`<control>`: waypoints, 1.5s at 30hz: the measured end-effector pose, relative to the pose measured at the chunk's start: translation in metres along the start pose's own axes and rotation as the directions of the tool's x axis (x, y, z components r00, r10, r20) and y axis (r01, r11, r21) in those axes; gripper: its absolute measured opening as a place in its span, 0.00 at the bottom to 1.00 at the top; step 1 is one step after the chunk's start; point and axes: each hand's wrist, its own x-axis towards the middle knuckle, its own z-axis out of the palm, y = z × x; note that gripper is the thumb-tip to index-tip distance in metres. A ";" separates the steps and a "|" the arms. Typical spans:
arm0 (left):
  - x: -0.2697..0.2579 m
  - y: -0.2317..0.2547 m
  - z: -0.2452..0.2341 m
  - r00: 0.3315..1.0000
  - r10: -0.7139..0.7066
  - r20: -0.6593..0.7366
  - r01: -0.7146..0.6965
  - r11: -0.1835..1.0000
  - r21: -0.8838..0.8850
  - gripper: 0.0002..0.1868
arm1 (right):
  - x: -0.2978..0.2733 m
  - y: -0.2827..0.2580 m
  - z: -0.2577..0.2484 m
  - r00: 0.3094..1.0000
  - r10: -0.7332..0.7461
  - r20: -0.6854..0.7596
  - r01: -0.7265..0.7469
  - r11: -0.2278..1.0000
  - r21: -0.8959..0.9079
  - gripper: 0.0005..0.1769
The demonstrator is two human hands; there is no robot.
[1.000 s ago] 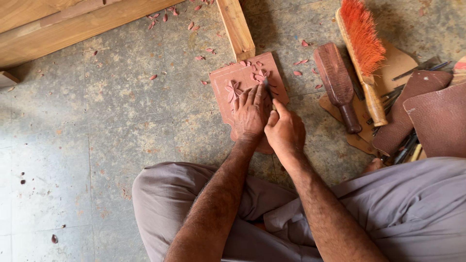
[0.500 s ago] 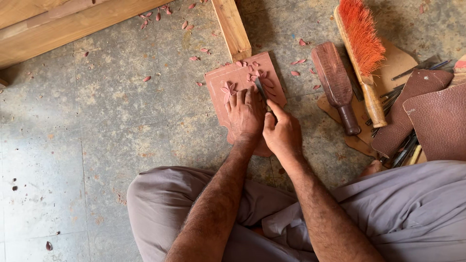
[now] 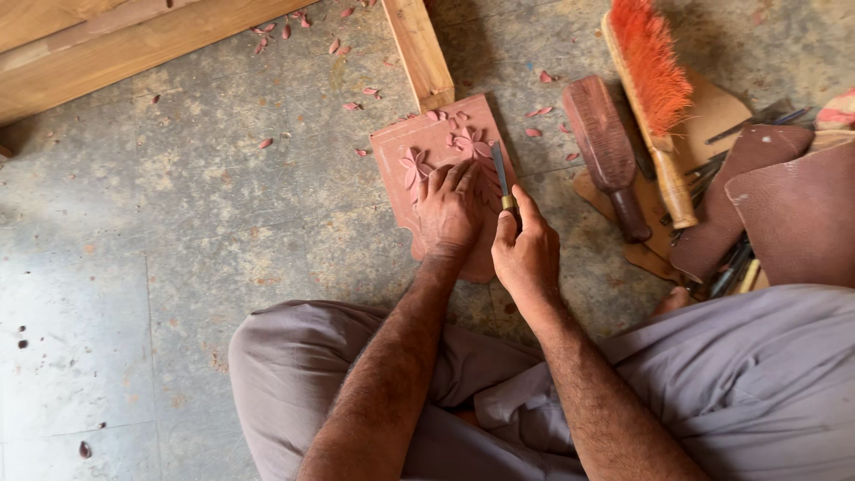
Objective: The person carves a decorative floral pattern into a piece of wood using a chisel and a wooden mallet.
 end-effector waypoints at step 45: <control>-0.017 -0.004 0.002 0.996 0.007 0.089 0.003 0.994 -0.105 0.25 | -0.003 -0.001 0.018 0.998 0.047 0.049 -0.055 0.983 0.172 0.22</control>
